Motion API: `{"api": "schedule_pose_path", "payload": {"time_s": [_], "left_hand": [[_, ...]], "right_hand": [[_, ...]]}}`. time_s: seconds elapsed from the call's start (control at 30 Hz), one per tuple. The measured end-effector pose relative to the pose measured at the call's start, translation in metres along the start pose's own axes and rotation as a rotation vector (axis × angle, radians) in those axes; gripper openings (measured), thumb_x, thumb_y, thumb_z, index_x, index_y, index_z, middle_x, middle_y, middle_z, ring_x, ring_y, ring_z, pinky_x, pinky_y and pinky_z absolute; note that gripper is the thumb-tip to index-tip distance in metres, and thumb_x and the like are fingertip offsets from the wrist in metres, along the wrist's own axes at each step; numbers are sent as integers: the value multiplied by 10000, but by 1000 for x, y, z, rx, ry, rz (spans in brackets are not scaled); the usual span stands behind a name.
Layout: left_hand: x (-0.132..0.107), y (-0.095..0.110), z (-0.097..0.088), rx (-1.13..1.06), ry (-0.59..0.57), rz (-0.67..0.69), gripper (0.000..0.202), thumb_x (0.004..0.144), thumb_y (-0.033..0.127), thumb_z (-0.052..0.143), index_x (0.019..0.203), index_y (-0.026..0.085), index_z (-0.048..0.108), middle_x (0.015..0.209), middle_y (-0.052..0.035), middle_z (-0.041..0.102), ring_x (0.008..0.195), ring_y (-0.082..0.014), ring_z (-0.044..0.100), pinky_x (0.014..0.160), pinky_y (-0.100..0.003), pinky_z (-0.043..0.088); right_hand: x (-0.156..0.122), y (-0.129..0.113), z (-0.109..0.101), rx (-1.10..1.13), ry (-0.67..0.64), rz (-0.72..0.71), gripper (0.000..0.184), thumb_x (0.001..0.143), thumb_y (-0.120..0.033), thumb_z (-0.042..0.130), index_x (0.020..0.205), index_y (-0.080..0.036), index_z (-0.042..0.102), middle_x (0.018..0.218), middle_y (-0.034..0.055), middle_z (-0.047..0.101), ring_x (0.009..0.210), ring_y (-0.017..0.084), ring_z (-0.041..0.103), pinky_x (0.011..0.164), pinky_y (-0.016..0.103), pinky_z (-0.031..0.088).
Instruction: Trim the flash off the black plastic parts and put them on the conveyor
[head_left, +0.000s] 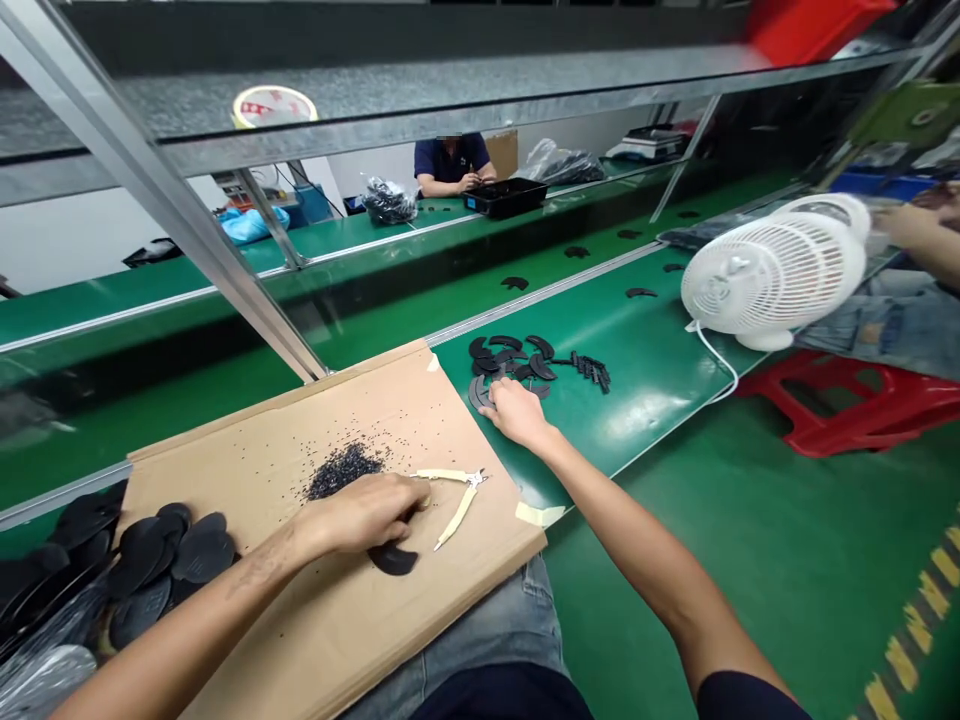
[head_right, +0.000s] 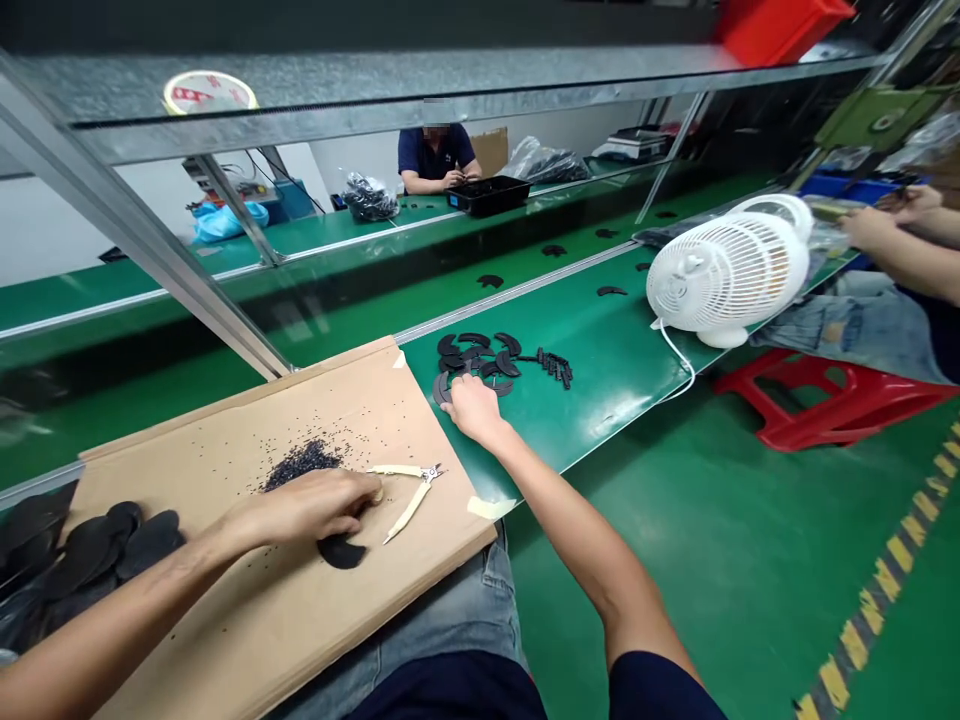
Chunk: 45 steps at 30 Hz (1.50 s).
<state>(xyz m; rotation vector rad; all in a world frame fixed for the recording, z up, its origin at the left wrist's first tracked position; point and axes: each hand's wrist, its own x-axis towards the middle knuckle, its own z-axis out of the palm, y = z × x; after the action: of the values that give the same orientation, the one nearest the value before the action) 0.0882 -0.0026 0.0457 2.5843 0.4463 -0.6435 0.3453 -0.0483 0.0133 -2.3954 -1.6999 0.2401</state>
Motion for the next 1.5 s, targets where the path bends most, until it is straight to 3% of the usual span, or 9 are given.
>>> {"api": "schedule_pose_path", "payload": {"time_s": [0.17, 0.3, 0.43, 0.67, 0.77, 0.93, 1.17, 1.33, 1.5], "left_hand": [[-5, -8, 18, -186, 340, -5, 120, 971, 284, 538, 965, 198, 620, 1043, -81, 659, 943, -234, 628, 814, -325, 460], [-8, -6, 34, -873, 675, 0, 505, 1005, 638, 447, 1094, 175, 627, 881, -53, 651, 714, -159, 572, 684, -283, 473], [-13, 8, 53, -1473, 516, 2, 684, 917, 763, 535, 1152, 125, 612, 638, 21, 553, 482, -88, 474, 492, -210, 380], [-49, 23, 84, -1748, 326, 2, 579, 792, 503, 857, 1212, 173, 631, 784, -4, 640, 680, -113, 621, 642, -206, 492], [-68, 23, 98, -1722, 355, -70, 483, 815, 498, 833, 1128, 167, 671, 871, -36, 667, 791, -144, 644, 761, -249, 530], [-103, 11, 107, -1332, 577, -232, 345, 957, 495, 644, 912, 153, 656, 817, -21, 588, 722, -133, 543, 637, -228, 462], [-97, 3, 97, -805, 552, -101, 257, 1044, 350, 477, 1060, 166, 656, 959, -62, 655, 870, -177, 597, 795, -272, 480], [-77, 9, 98, -731, 595, 5, 288, 1061, 301, 440, 1250, 194, 627, 1311, -107, 670, 1203, -223, 636, 1020, -314, 500], [-69, 4, 104, -683, 556, -33, 310, 1062, 325, 434, 1263, 202, 634, 1255, -103, 693, 1135, -232, 663, 966, -332, 535]], "right_hand": [[-14, 4, 2, 121, 1, -20, 69, 950, -256, 651, 962, -189, 652, 898, 48, 723, 822, 183, 659, 689, 257, 420], [-44, -22, 10, 530, -16, -355, 190, 920, -352, 710, 898, -168, 663, 775, -8, 684, 684, 128, 605, 634, 225, 429], [-78, -55, 16, 545, 21, -861, 157, 975, -310, 647, 895, -180, 685, 832, 31, 713, 763, 146, 618, 739, 265, 479], [-117, -79, 15, 208, 149, -1050, 254, 1045, -162, 451, 989, -206, 695, 957, 72, 721, 894, 191, 609, 813, 337, 498], [-119, -70, 14, 257, 28, -1003, 255, 1044, -297, 511, 1251, -216, 637, 1150, 102, 716, 1058, 228, 625, 881, 380, 539], [-95, -44, 14, 127, -138, -782, 674, 928, -352, 698, 1521, -213, 410, 1508, 183, 498, 1404, 352, 478, 1099, 560, 495], [-80, -56, 17, -42, -267, -790, 708, 906, -219, 583, 1560, -198, 315, 1259, 183, 590, 1119, 339, 598, 891, 466, 575], [-79, -66, 16, -156, -325, -826, 715, 792, -202, 634, 1466, -113, 413, 1140, 190, 609, 1033, 349, 587, 865, 464, 546], [-82, -53, 9, 7, -317, -780, 494, 811, -226, 604, 1298, -173, 542, 1130, 158, 617, 1013, 320, 612, 869, 466, 553]]}}
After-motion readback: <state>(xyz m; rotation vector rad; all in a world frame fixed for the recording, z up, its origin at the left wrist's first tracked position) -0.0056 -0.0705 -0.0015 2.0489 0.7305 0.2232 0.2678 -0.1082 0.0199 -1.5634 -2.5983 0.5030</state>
